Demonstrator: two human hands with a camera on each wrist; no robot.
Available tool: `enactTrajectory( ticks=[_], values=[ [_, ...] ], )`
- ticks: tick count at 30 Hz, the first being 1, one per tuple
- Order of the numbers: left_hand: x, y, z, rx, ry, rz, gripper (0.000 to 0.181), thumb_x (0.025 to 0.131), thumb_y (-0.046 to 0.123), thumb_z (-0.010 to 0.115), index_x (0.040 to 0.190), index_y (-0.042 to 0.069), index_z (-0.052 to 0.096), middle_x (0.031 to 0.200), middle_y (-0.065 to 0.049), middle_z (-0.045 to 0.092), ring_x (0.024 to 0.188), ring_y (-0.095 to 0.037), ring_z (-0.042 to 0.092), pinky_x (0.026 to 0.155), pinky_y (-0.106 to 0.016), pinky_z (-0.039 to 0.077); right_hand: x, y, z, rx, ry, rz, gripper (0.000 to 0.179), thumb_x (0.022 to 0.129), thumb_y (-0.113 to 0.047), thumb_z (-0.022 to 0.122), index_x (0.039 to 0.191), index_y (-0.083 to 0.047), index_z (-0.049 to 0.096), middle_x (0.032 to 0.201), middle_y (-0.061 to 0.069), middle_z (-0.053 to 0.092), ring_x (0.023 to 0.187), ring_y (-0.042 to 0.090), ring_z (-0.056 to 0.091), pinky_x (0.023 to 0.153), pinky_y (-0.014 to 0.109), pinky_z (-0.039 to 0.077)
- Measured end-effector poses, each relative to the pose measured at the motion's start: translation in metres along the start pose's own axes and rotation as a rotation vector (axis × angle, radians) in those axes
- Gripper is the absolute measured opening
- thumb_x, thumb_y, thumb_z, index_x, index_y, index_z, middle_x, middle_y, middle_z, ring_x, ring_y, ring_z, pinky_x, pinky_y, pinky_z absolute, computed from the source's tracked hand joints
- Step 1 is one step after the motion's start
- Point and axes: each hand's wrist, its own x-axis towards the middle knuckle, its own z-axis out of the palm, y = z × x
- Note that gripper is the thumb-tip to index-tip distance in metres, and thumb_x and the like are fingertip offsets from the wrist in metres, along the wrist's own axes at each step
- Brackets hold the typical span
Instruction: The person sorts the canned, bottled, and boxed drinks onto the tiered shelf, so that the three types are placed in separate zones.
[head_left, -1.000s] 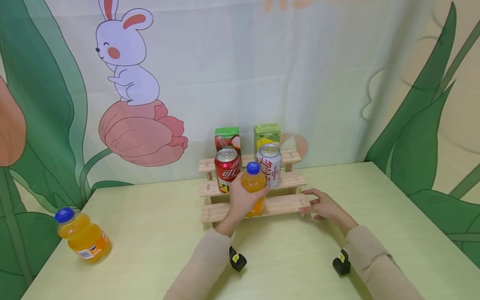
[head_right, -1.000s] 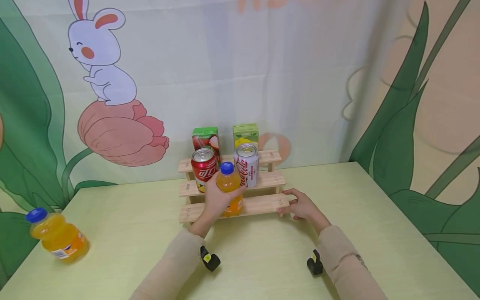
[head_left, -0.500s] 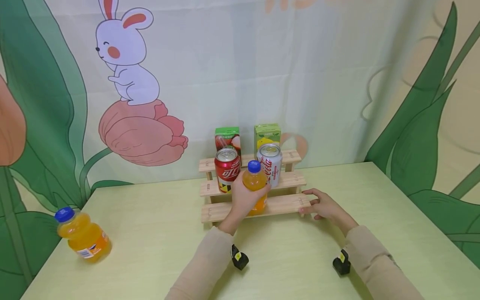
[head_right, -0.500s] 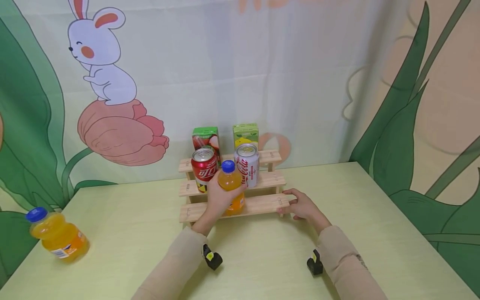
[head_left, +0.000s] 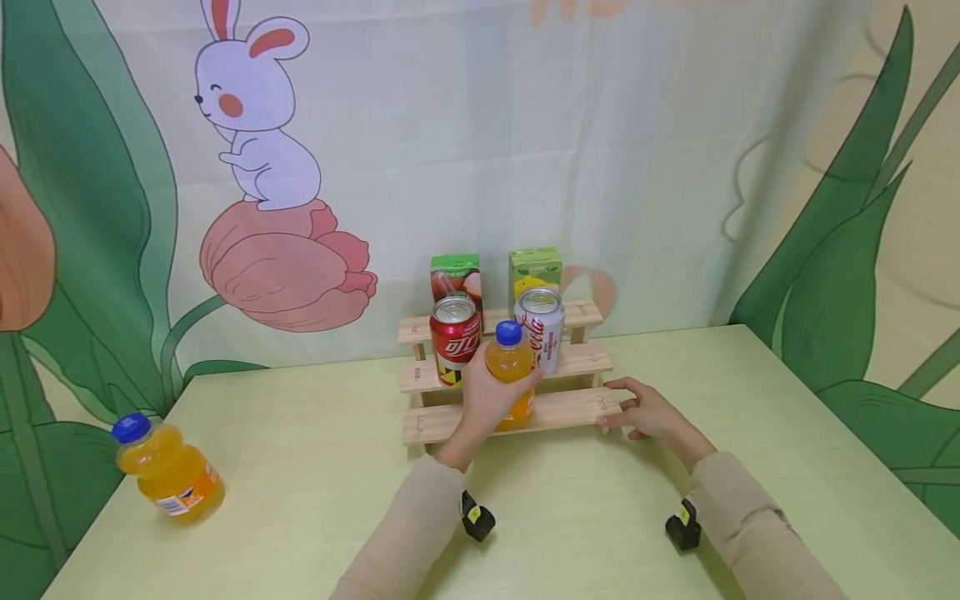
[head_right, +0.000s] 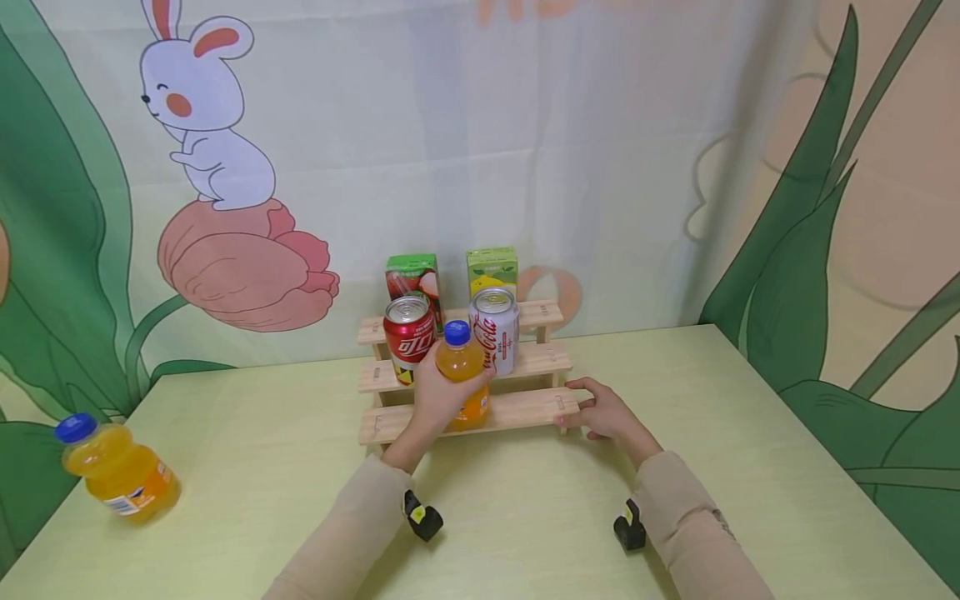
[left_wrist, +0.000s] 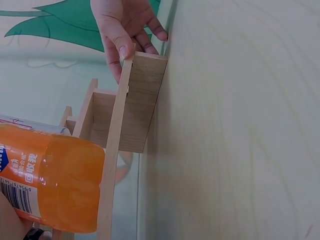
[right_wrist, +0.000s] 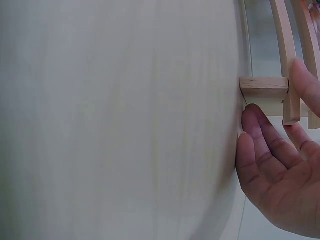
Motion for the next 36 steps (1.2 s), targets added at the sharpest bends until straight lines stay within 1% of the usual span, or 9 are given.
enactTrajectory(
  ticks=[6, 11, 14, 17, 20, 25, 30, 36],
  values=[
    [0.000, 0.000, -0.003, 0.036, -0.029, -0.028, 0.060, 0.067, 0.028, 0.081, 0.114, 0.008, 0.050, 0.105, -0.004, 0.061, 0.093, -0.020, 0.058, 0.081, -0.035, 0.049, 0.000, 0.001, 0.000, 0.005, -0.006, -0.008, 0.070, 0.079, -0.019, 0.071, 0.135, -0.002, 0.032, 0.104, 0.015, 0.061, 0.072, 0.016, 0.053, 0.053, 0.026, 0.043],
    [-0.002, 0.004, -0.007, 0.058, -0.076, -0.084, 0.066, 0.067, 0.031, 0.081, 0.121, 0.011, 0.046, 0.112, -0.003, 0.057, 0.100, -0.021, 0.056, 0.086, -0.036, 0.047, 0.000, 0.001, 0.000, 0.005, -0.008, -0.004, 0.071, 0.079, -0.019, 0.071, 0.135, -0.002, 0.032, 0.107, 0.017, 0.060, 0.073, 0.016, 0.054, 0.053, 0.026, 0.043],
    [-0.004, 0.006, -0.010, 0.068, -0.108, -0.094, 0.068, 0.070, 0.030, 0.079, 0.124, 0.012, 0.043, 0.117, -0.004, 0.055, 0.104, -0.022, 0.054, 0.088, -0.038, 0.046, 0.000, 0.001, 0.000, 0.010, -0.005, 0.000, 0.070, 0.079, -0.019, 0.071, 0.135, -0.002, 0.032, 0.105, 0.016, 0.061, 0.073, 0.016, 0.054, 0.053, 0.026, 0.042],
    [-0.007, 0.007, -0.014, 0.070, -0.147, -0.084, 0.069, 0.073, 0.030, 0.076, 0.128, 0.011, 0.039, 0.121, -0.004, 0.053, 0.108, -0.022, 0.052, 0.091, -0.039, 0.044, 0.000, 0.001, 0.001, 0.014, -0.005, 0.001, 0.070, 0.079, -0.018, 0.071, 0.135, -0.002, 0.032, 0.103, 0.015, 0.061, 0.072, 0.015, 0.053, 0.052, 0.026, 0.042],
    [-0.010, 0.008, -0.020, 0.080, -0.190, -0.061, 0.068, 0.076, 0.028, 0.074, 0.131, 0.010, 0.037, 0.122, -0.005, 0.053, 0.109, -0.021, 0.052, 0.092, -0.038, 0.043, 0.000, 0.001, 0.001, 0.014, -0.006, 0.000, 0.070, 0.079, -0.018, 0.071, 0.135, -0.002, 0.032, 0.103, 0.014, 0.061, 0.072, 0.015, 0.053, 0.052, 0.026, 0.042],
    [-0.017, 0.011, -0.031, 0.136, -0.238, -0.007, 0.058, 0.079, 0.020, 0.071, 0.128, 0.006, 0.041, 0.120, -0.009, 0.054, 0.107, -0.023, 0.053, 0.090, -0.037, 0.045, 0.001, 0.001, 0.001, 0.008, -0.004, 0.001, 0.070, 0.079, -0.019, 0.072, 0.134, -0.003, 0.033, 0.104, 0.015, 0.060, 0.073, 0.016, 0.053, 0.053, 0.026, 0.042],
    [-0.021, 0.013, -0.037, 0.154, -0.252, 0.029, 0.054, 0.080, 0.015, 0.070, 0.126, 0.004, 0.045, 0.119, -0.010, 0.055, 0.105, -0.026, 0.053, 0.087, -0.036, 0.047, 0.001, 0.001, 0.001, 0.001, -0.002, 0.005, 0.070, 0.079, -0.019, 0.072, 0.134, -0.003, 0.033, 0.106, 0.016, 0.060, 0.074, 0.016, 0.053, 0.055, 0.027, 0.043],
    [-0.021, 0.012, -0.037, 0.151, -0.247, 0.036, 0.051, 0.080, 0.017, 0.071, 0.124, 0.005, 0.048, 0.115, -0.009, 0.057, 0.101, -0.024, 0.054, 0.081, -0.033, 0.050, 0.000, -0.001, 0.001, -0.003, -0.001, 0.008, 0.070, 0.079, -0.020, 0.072, 0.135, -0.002, 0.033, 0.107, 0.017, 0.060, 0.075, 0.016, 0.054, 0.055, 0.027, 0.043]
  ],
)
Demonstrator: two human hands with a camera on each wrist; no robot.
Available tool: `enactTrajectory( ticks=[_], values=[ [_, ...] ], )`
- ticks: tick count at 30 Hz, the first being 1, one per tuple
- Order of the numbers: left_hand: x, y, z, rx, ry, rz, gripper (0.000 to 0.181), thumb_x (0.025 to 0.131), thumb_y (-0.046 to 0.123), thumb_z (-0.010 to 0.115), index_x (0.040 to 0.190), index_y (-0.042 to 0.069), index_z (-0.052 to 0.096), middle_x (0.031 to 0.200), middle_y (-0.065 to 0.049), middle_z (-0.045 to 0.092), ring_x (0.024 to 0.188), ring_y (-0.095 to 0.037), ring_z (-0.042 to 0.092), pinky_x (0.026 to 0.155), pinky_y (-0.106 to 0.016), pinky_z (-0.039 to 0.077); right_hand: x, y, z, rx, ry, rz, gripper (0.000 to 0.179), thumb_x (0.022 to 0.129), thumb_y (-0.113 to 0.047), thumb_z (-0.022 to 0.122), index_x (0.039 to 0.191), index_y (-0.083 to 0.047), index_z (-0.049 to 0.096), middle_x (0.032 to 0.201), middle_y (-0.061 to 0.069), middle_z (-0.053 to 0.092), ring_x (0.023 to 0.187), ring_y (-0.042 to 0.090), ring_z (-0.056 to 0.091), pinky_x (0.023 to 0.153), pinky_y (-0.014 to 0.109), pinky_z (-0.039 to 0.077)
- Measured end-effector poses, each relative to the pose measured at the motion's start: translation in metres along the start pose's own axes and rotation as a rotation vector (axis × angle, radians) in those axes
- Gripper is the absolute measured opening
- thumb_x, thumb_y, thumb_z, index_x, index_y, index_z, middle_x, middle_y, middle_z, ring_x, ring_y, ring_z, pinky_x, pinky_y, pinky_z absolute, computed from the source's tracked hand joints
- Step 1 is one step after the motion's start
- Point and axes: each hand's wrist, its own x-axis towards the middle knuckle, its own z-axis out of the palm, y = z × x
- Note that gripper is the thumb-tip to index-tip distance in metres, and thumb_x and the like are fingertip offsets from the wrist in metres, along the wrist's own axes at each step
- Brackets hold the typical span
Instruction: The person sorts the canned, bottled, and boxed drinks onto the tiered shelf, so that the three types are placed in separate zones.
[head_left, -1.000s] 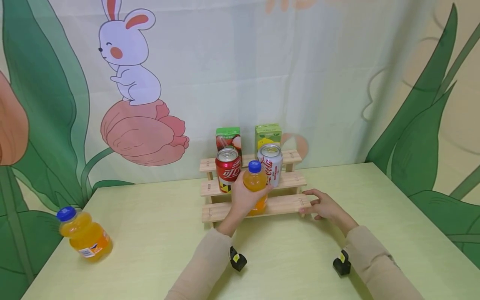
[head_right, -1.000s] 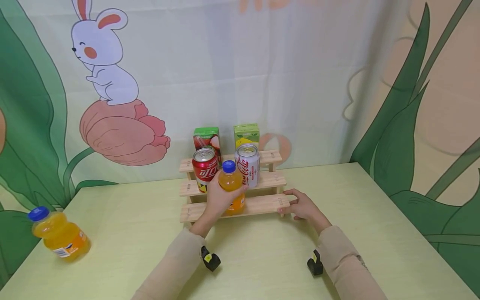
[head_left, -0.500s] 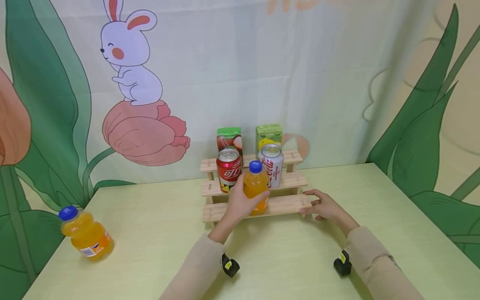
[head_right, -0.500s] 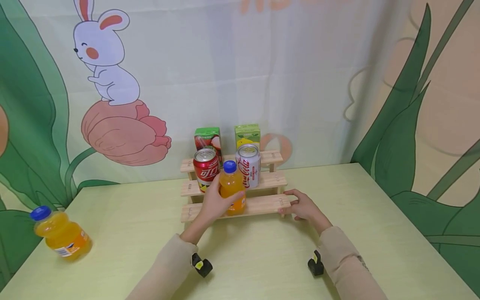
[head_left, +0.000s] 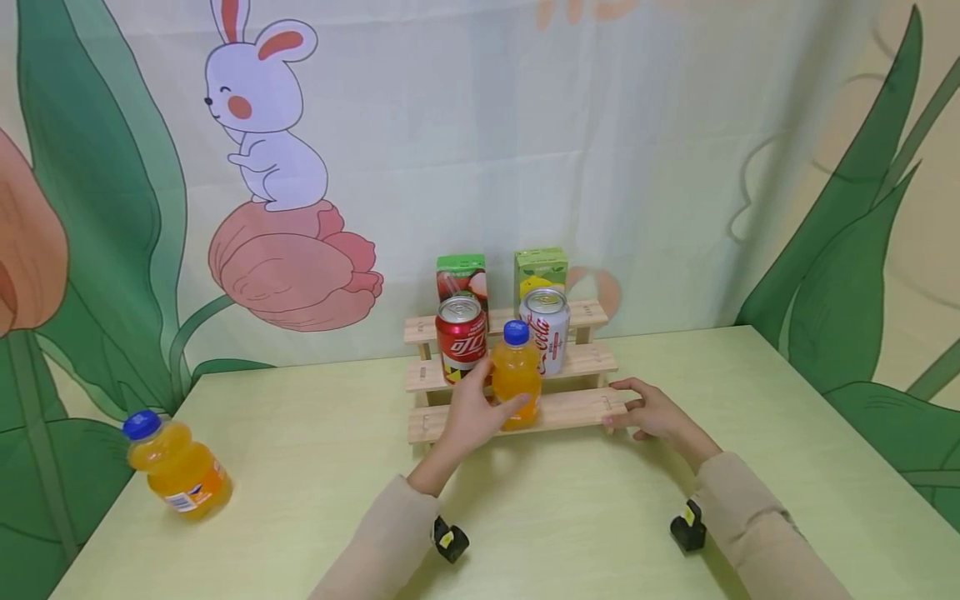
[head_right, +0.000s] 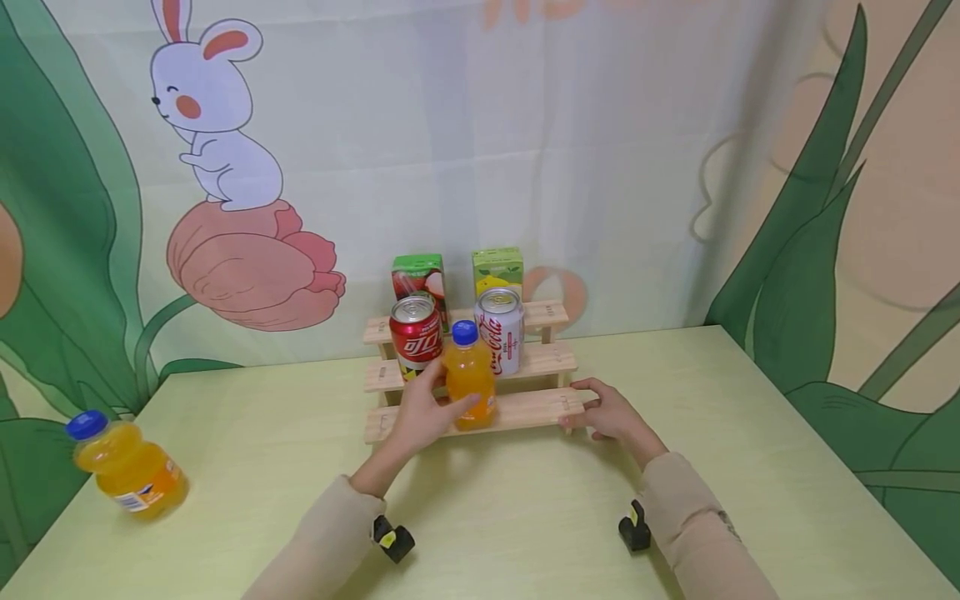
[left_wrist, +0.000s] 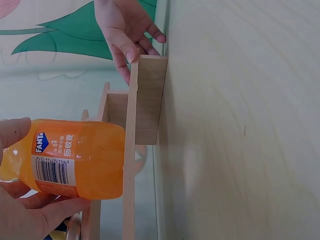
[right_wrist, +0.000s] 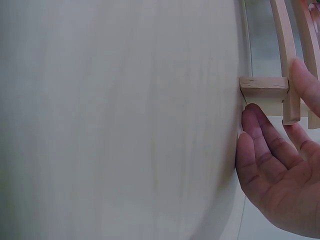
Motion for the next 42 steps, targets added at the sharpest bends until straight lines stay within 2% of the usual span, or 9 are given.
enactTrajectory(
  ticks=[8, 14, 26, 34, 38, 42],
  values=[
    [0.002, 0.000, 0.004, -0.009, -0.015, -0.005, 0.052, 0.079, 0.018, 0.071, 0.124, 0.005, 0.048, 0.115, -0.008, 0.057, 0.101, -0.023, 0.054, 0.080, -0.032, 0.050, -0.001, 0.000, 0.000, -0.009, -0.001, -0.002, 0.070, 0.079, -0.020, 0.071, 0.135, -0.002, 0.032, 0.109, 0.018, 0.059, 0.076, 0.016, 0.054, 0.056, 0.028, 0.044],
    [0.001, 0.000, 0.000, -0.020, -0.045, -0.016, 0.053, 0.080, 0.016, 0.071, 0.126, 0.007, 0.047, 0.119, -0.006, 0.055, 0.104, -0.022, 0.053, 0.083, -0.031, 0.049, -0.001, -0.001, 0.000, -0.006, -0.005, -0.004, 0.070, 0.079, -0.020, 0.071, 0.135, -0.002, 0.032, 0.108, 0.018, 0.059, 0.075, 0.017, 0.054, 0.056, 0.028, 0.044],
    [-0.013, 0.002, -0.023, -0.070, -0.040, -0.031, 0.052, 0.080, 0.007, 0.068, 0.126, -0.003, 0.046, 0.115, -0.020, 0.054, 0.103, -0.038, 0.053, 0.083, -0.049, 0.048, 0.000, 0.000, -0.001, -0.012, -0.013, -0.025, 0.070, 0.080, -0.019, 0.070, 0.136, -0.001, 0.031, 0.110, 0.020, 0.059, 0.077, 0.017, 0.055, 0.056, 0.029, 0.045],
    [-0.020, -0.001, -0.034, -0.036, -0.044, -0.035, 0.050, 0.081, 0.008, 0.067, 0.126, -0.001, 0.047, 0.112, -0.020, 0.056, 0.102, -0.035, 0.054, 0.080, -0.045, 0.050, 0.001, 0.002, -0.002, -0.014, -0.015, -0.025, 0.072, 0.080, -0.020, 0.070, 0.136, -0.001, 0.030, 0.110, 0.020, 0.059, 0.077, 0.017, 0.055, 0.054, 0.028, 0.044],
    [-0.018, -0.009, -0.031, -0.055, -0.065, -0.044, 0.049, 0.082, 0.005, 0.066, 0.126, -0.004, 0.047, 0.113, -0.022, 0.056, 0.100, -0.037, 0.055, 0.078, -0.039, 0.052, 0.000, 0.001, -0.001, -0.022, -0.013, -0.026, 0.071, 0.080, -0.020, 0.071, 0.135, 0.000, 0.031, 0.111, 0.021, 0.058, 0.078, 0.017, 0.055, 0.055, 0.028, 0.045],
    [-0.013, -0.016, -0.022, -0.080, -0.076, -0.026, 0.046, 0.082, 0.002, 0.065, 0.124, -0.006, 0.047, 0.110, -0.022, 0.057, 0.097, -0.036, 0.058, 0.076, -0.034, 0.053, 0.000, 0.000, 0.000, -0.021, -0.014, -0.020, 0.071, 0.080, -0.020, 0.071, 0.135, 0.000, 0.031, 0.109, 0.019, 0.060, 0.078, 0.017, 0.055, 0.056, 0.028, 0.045]
  ],
)
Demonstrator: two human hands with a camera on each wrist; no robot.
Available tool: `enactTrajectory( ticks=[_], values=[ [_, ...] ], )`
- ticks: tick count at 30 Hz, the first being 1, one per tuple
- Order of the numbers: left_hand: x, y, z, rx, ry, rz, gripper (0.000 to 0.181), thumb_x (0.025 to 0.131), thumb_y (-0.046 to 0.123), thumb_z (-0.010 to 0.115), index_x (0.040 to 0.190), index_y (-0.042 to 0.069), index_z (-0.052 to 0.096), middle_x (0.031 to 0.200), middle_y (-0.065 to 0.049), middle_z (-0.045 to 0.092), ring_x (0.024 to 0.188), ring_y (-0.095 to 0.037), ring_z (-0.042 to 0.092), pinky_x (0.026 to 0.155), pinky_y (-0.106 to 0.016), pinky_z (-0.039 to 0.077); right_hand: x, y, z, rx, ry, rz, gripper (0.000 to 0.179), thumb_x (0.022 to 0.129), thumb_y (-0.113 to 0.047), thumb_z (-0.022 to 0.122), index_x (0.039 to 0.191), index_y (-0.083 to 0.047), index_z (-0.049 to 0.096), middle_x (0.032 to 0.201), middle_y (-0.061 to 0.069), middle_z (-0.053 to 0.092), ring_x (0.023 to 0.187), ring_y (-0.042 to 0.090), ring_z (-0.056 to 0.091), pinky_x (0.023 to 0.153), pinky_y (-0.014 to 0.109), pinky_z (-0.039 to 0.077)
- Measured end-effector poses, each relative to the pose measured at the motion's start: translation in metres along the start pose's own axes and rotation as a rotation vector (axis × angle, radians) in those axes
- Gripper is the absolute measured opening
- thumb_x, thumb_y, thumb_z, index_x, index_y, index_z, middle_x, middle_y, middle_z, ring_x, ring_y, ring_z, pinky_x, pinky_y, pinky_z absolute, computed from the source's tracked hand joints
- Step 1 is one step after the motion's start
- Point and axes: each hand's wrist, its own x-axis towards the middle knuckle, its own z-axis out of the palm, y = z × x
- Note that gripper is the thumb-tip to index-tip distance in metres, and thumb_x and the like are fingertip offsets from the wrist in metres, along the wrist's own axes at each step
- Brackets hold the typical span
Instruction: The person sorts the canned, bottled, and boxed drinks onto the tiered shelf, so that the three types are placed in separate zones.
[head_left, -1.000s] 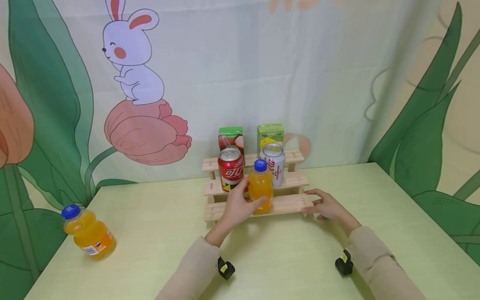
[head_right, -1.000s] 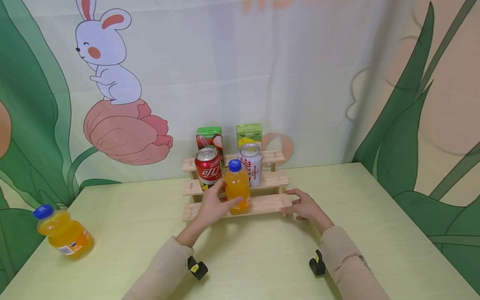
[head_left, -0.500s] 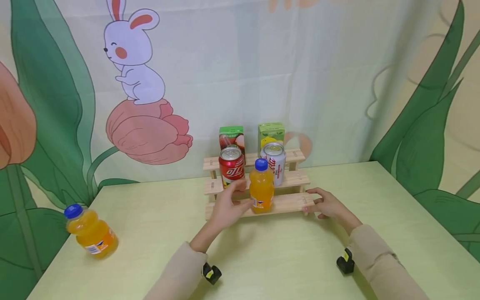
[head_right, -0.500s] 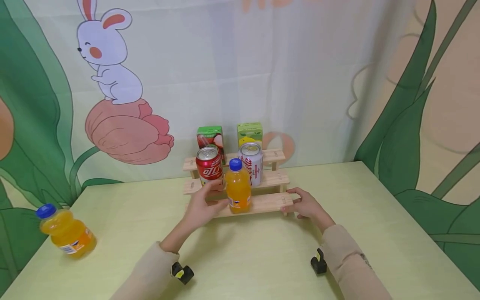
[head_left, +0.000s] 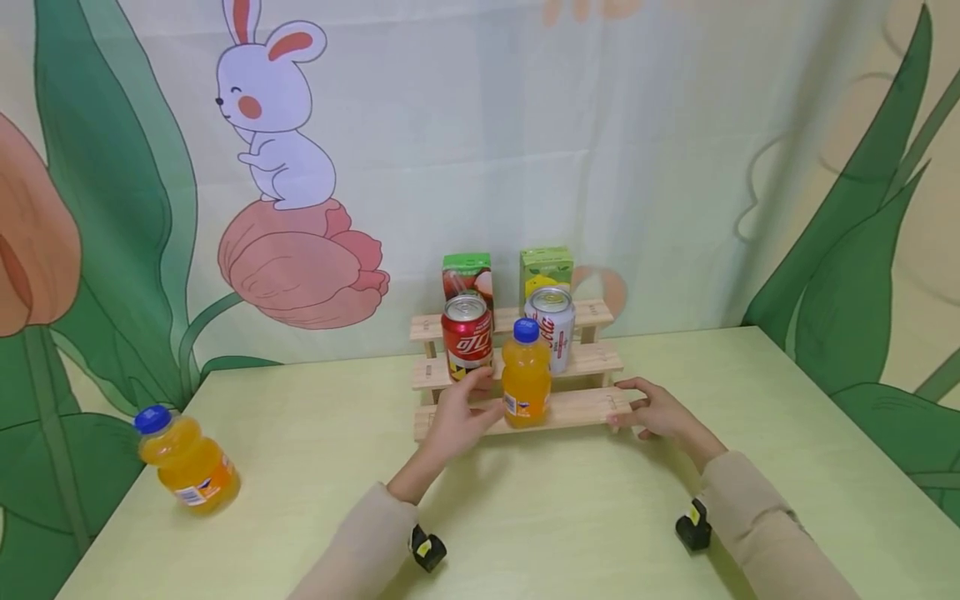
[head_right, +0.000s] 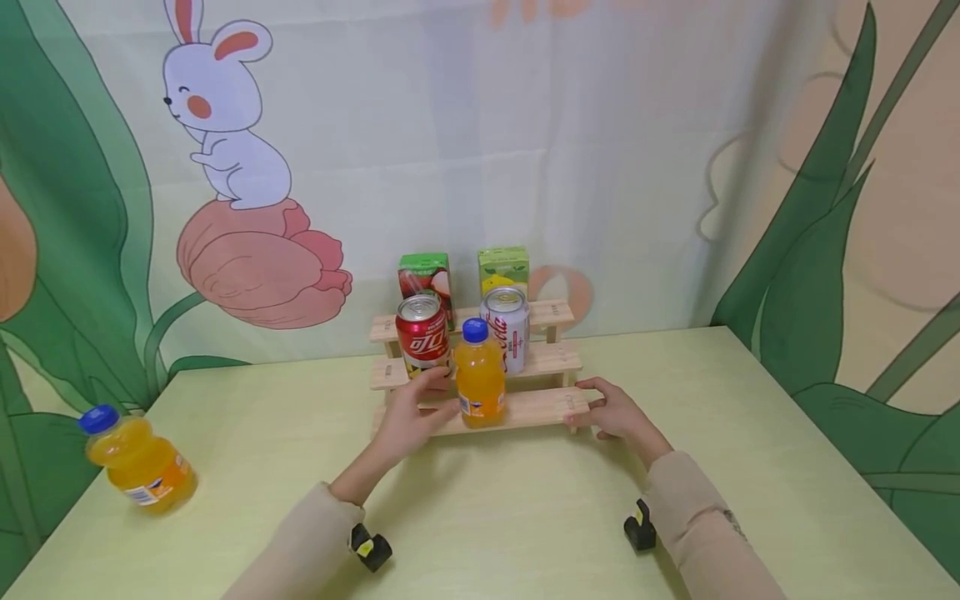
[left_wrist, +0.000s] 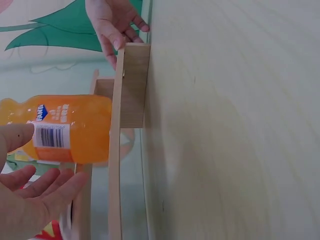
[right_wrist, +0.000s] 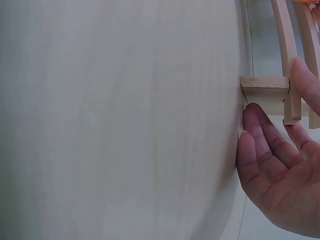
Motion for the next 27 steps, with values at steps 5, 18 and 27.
enactTrajectory(
  ticks=[5, 18, 27],
  values=[
    [0.006, -0.001, 0.010, -0.009, 0.020, 0.007, 0.042, 0.080, 0.003, 0.067, 0.117, -0.005, 0.050, 0.101, -0.017, 0.060, 0.092, -0.029, 0.060, 0.078, -0.033, 0.052, 0.000, 0.000, 0.001, 0.006, -0.006, 0.009, 0.073, 0.079, -0.022, 0.071, 0.136, -0.001, 0.030, 0.108, 0.017, 0.060, 0.078, 0.017, 0.055, 0.057, 0.029, 0.045],
    [0.011, 0.004, 0.025, -0.010, 0.032, -0.029, 0.041, 0.078, 0.008, 0.071, 0.113, -0.001, 0.053, 0.099, -0.013, 0.060, 0.089, -0.025, 0.060, 0.076, -0.028, 0.052, 0.000, 0.000, -0.001, -0.008, 0.005, 0.012, 0.074, 0.078, -0.023, 0.072, 0.136, -0.001, 0.031, 0.111, 0.021, 0.059, 0.077, 0.017, 0.055, 0.057, 0.029, 0.045],
    [0.013, 0.008, 0.039, -0.021, 0.040, 0.023, 0.039, 0.077, 0.007, 0.072, 0.112, -0.002, 0.055, 0.099, -0.014, 0.060, 0.089, -0.027, 0.059, 0.079, -0.036, 0.052, 0.001, -0.001, 0.000, -0.024, 0.009, 0.033, 0.075, 0.078, -0.026, 0.072, 0.136, -0.003, 0.030, 0.115, 0.023, 0.056, 0.078, 0.020, 0.054, 0.060, 0.029, 0.046]
  ],
)
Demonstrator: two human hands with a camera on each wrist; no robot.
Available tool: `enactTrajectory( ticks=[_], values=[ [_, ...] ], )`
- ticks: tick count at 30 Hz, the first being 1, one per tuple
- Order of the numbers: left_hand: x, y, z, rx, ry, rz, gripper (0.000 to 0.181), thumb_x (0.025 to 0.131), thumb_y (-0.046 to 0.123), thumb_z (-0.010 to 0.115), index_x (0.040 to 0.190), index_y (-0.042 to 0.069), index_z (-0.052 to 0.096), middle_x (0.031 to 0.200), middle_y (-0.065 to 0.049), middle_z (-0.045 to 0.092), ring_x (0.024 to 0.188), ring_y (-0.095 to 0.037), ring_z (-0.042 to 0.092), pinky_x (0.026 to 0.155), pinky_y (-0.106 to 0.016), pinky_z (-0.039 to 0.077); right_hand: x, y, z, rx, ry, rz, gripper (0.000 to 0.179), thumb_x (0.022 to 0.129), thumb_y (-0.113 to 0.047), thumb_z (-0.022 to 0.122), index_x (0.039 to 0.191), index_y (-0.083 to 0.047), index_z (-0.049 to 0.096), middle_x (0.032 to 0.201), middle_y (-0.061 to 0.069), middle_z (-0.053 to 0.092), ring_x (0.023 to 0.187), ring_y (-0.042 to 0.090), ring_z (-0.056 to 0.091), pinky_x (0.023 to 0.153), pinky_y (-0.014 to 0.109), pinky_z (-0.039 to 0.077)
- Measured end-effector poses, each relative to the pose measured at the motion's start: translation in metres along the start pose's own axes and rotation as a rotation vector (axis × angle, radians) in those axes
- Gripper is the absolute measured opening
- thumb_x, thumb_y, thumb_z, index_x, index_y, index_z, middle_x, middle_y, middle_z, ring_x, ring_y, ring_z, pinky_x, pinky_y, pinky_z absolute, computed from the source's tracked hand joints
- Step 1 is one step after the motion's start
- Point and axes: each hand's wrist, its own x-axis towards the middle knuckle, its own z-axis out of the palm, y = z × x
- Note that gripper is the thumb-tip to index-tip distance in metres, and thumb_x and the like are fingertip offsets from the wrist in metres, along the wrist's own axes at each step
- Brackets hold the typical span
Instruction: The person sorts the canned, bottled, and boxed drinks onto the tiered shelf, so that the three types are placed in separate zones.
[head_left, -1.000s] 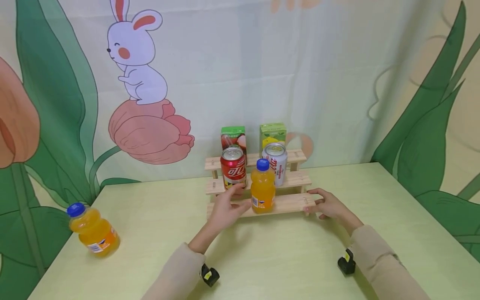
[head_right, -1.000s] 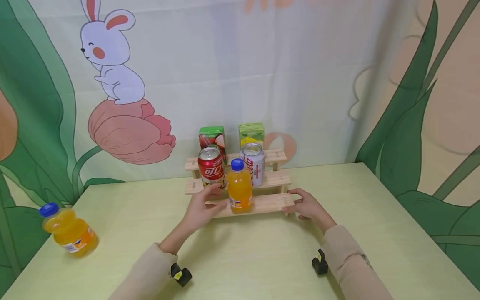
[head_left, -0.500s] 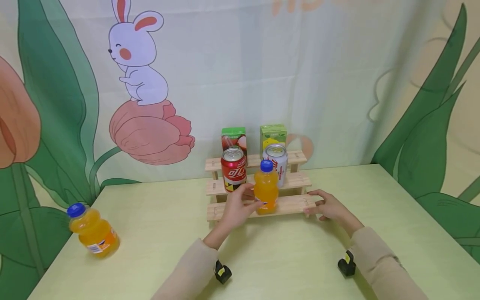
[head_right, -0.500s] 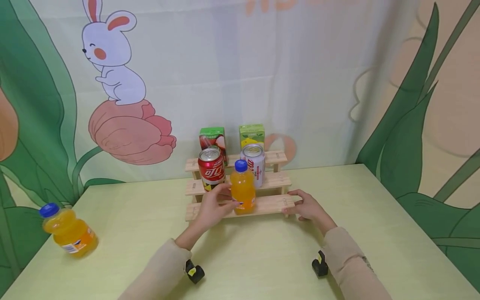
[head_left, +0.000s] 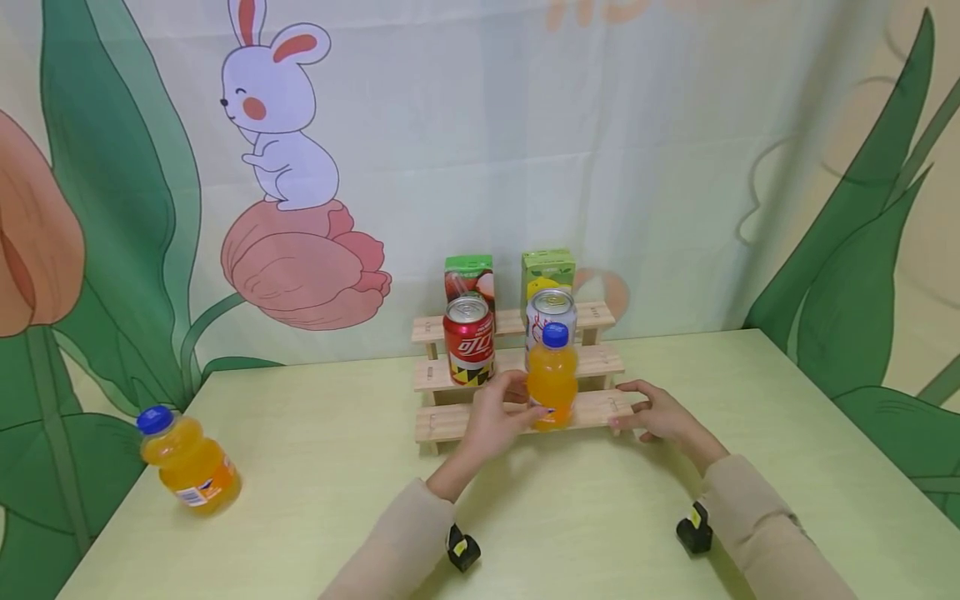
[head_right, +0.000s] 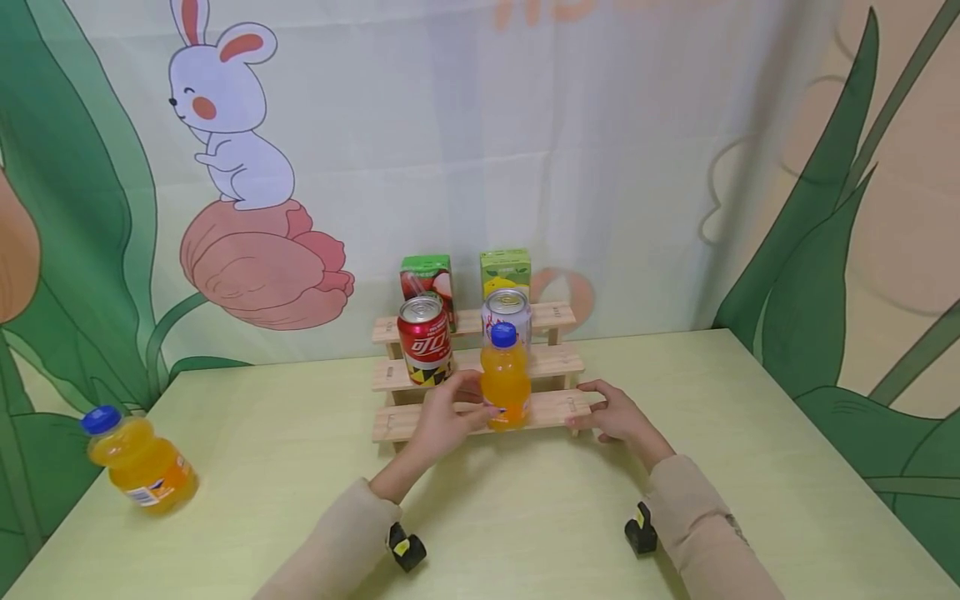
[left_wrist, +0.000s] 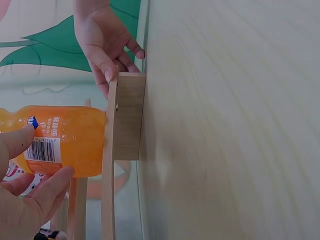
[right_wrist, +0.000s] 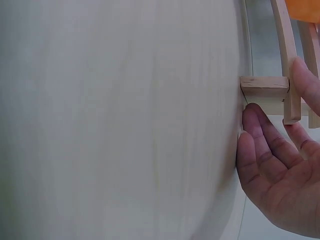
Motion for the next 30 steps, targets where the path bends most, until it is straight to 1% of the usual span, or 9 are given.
enactTrajectory(
  ticks=[2, 8, 14, 18, 20, 23, 27, 30],
  values=[
    [0.000, 0.000, 0.002, 0.000, 0.004, 0.008, 0.040, 0.077, 0.007, 0.072, 0.112, -0.003, 0.055, 0.099, -0.015, 0.060, 0.089, -0.027, 0.059, 0.079, -0.037, 0.051, 0.000, -0.001, 0.001, -0.007, 0.000, 0.006, 0.075, 0.078, -0.026, 0.072, 0.136, -0.003, 0.031, 0.115, 0.023, 0.056, 0.078, 0.020, 0.054, 0.060, 0.029, 0.046],
    [0.001, 0.005, 0.007, 0.003, 0.006, -0.009, 0.040, 0.078, 0.008, 0.071, 0.112, -0.003, 0.054, 0.098, -0.015, 0.060, 0.090, -0.030, 0.059, 0.081, -0.041, 0.050, 0.001, -0.003, 0.002, -0.021, 0.003, 0.011, 0.075, 0.078, -0.027, 0.072, 0.136, -0.003, 0.031, 0.114, 0.023, 0.056, 0.077, 0.020, 0.054, 0.060, 0.029, 0.047],
    [-0.001, 0.006, 0.004, 0.025, -0.002, -0.051, 0.041, 0.078, 0.010, 0.072, 0.113, -0.001, 0.054, 0.098, -0.013, 0.060, 0.092, -0.030, 0.058, 0.079, -0.033, 0.052, 0.002, -0.001, 0.000, -0.028, 0.000, 0.013, 0.076, 0.077, -0.029, 0.073, 0.136, -0.003, 0.032, 0.116, 0.024, 0.054, 0.079, 0.021, 0.053, 0.061, 0.029, 0.047],
    [-0.004, 0.006, -0.004, 0.016, -0.014, -0.072, 0.043, 0.078, 0.009, 0.072, 0.114, -0.002, 0.054, 0.101, -0.015, 0.058, 0.095, -0.031, 0.057, 0.077, -0.028, 0.052, 0.000, -0.001, -0.002, -0.036, 0.005, 0.027, 0.076, 0.077, -0.029, 0.072, 0.136, -0.004, 0.031, 0.117, 0.024, 0.053, 0.081, 0.022, 0.053, 0.062, 0.029, 0.047],
    [-0.007, 0.006, -0.009, 0.013, -0.019, -0.072, 0.043, 0.078, 0.010, 0.071, 0.115, -0.002, 0.053, 0.102, -0.017, 0.057, 0.096, -0.032, 0.057, 0.077, -0.029, 0.052, -0.001, -0.002, -0.003, -0.036, -0.001, 0.021, 0.075, 0.078, -0.028, 0.072, 0.136, -0.003, 0.031, 0.118, 0.025, 0.052, 0.081, 0.022, 0.053, 0.062, 0.029, 0.047],
    [-0.012, 0.007, -0.018, 0.021, -0.026, -0.089, 0.043, 0.080, 0.012, 0.070, 0.117, 0.000, 0.053, 0.104, -0.017, 0.057, 0.097, -0.032, 0.056, 0.078, -0.030, 0.052, -0.001, -0.002, -0.001, -0.035, -0.006, 0.023, 0.075, 0.079, -0.028, 0.071, 0.136, -0.003, 0.030, 0.119, 0.026, 0.052, 0.081, 0.022, 0.053, 0.062, 0.029, 0.047],
    [-0.019, 0.008, -0.030, 0.022, -0.014, -0.076, 0.042, 0.079, 0.010, 0.070, 0.116, 0.000, 0.053, 0.104, -0.018, 0.057, 0.096, -0.033, 0.056, 0.076, -0.030, 0.053, 0.000, -0.002, 0.000, -0.035, -0.003, 0.028, 0.075, 0.078, -0.028, 0.071, 0.136, -0.003, 0.030, 0.118, 0.026, 0.051, 0.079, 0.021, 0.052, 0.062, 0.029, 0.047],
    [-0.024, 0.008, -0.038, 0.025, 0.006, -0.044, 0.042, 0.079, 0.009, 0.071, 0.116, -0.001, 0.053, 0.103, -0.020, 0.058, 0.095, -0.035, 0.057, 0.074, -0.031, 0.053, 0.001, -0.002, 0.000, -0.033, -0.003, 0.023, 0.074, 0.079, -0.028, 0.071, 0.135, -0.003, 0.031, 0.118, 0.026, 0.052, 0.079, 0.021, 0.053, 0.061, 0.029, 0.047]
  ],
)
